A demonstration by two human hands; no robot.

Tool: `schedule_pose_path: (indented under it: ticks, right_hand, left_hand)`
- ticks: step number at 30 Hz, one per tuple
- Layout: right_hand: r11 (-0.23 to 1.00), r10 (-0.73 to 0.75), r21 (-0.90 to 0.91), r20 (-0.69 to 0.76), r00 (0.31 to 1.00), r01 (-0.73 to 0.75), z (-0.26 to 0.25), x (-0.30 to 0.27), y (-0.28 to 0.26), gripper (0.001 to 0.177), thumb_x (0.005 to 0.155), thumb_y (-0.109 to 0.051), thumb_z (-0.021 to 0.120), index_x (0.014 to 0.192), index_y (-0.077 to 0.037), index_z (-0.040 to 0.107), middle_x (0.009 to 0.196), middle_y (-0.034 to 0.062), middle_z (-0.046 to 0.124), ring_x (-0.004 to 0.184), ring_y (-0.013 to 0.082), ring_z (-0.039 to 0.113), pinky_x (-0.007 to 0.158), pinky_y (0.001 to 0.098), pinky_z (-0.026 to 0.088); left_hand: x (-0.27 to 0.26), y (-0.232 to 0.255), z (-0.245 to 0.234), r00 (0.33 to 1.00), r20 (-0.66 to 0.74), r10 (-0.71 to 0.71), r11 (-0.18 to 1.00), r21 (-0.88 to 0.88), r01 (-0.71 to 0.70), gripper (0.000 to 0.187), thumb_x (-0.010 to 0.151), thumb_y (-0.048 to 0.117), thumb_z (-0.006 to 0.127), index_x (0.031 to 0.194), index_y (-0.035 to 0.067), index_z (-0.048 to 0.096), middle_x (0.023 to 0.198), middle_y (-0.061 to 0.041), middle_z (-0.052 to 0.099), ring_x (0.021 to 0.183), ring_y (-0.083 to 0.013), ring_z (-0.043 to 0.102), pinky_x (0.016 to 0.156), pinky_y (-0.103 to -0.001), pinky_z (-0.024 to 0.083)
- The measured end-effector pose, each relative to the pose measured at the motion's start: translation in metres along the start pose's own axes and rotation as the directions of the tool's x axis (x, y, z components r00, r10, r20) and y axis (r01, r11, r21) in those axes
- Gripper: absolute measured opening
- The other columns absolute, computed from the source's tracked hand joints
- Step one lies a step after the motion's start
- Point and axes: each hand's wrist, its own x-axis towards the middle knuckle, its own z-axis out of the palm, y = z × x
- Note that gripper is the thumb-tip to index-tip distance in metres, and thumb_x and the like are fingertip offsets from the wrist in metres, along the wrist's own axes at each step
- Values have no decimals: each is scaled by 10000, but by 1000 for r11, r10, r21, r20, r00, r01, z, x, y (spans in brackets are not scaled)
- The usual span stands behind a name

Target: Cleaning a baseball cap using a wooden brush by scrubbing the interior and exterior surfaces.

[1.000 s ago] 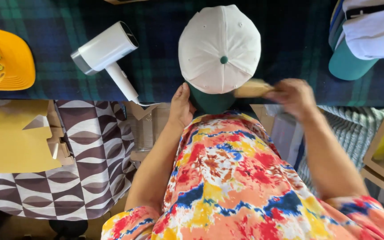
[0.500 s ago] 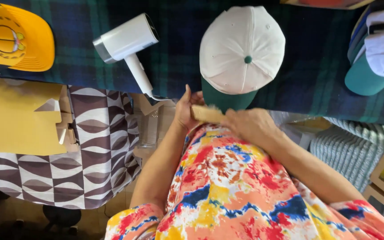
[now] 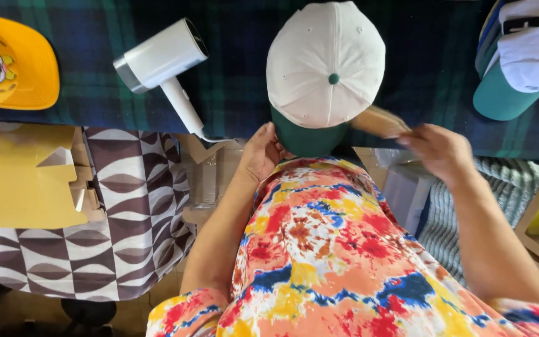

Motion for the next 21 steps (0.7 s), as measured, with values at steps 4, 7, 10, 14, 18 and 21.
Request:
schedule_pose_path:
  ticks: [4, 7, 10, 14, 18, 21]
  right_hand:
    - [989, 136, -58, -2, 991, -135, 18, -10, 20, 309, 1051, -520, 699, 1053, -214, 743, 875, 75, 707, 862, 329, 704, 715, 452, 526]
    - [980, -124, 166, 59, 990, 113, 52, 7, -50, 256, 875, -463, 803, 988, -235, 777, 904, 41, 759, 905, 319, 722, 754, 436, 552]
    - [894, -425, 181, 62, 903, 409, 70, 35, -54, 257, 863, -570, 755, 860, -314, 762, 779, -79, 737, 781, 194, 740, 716, 345, 533]
    - [984, -170, -36, 108, 979, 175, 7, 13, 14, 248, 956, -453, 720, 975, -206, 747, 895, 3, 727, 813, 264, 699, 659, 403, 514]
    - [920, -140, -328, 237, 961, 215, -1, 0, -9, 248, 953, -502, 636, 1076, -378, 811, 1051, -134, 765, 962, 109, 715, 752, 269, 537]
    - [786, -581, 91, -228, 781, 612, 32, 31, -150, 139, 941, -405, 754, 883, -281, 731, 720, -64, 646, 630, 180, 666, 568, 333, 501]
  left_hand:
    - [-12, 12, 28, 996, -93, 11, 997, 74, -4, 112, 977, 285, 706, 953, 179, 676, 774, -54, 693, 666, -238, 716, 640, -415, 631]
    - [-7, 1, 26, 992, -125, 11, 995, 104, 2, 130, 1002, 306, 667, 968, 184, 639, 712, -53, 629, 597, -203, 638, 594, -417, 641]
    - [3, -3, 19, 976, -203, 86, 971, 237, -36, 154, 1008, 334, 660, 931, 203, 640, 700, 38, 539, 633, -129, 615, 646, -240, 570]
    - [-10, 3, 39, 983, -158, 94, 984, 163, -68, 195, 983, 352, 667, 923, 189, 579, 720, 13, 539, 613, -163, 619, 519, -382, 610]
    - [-13, 5, 38, 993, -94, 77, 983, 175, -59, 194, 1023, 318, 606, 928, 182, 507, 762, 10, 466, 632, -145, 584, 573, -404, 632]
    - [2, -18, -10, 987, -121, 109, 952, 298, -69, 89, 1014, 217, 660, 1050, 162, 601, 862, -2, 678, 768, -185, 739, 664, -361, 653]
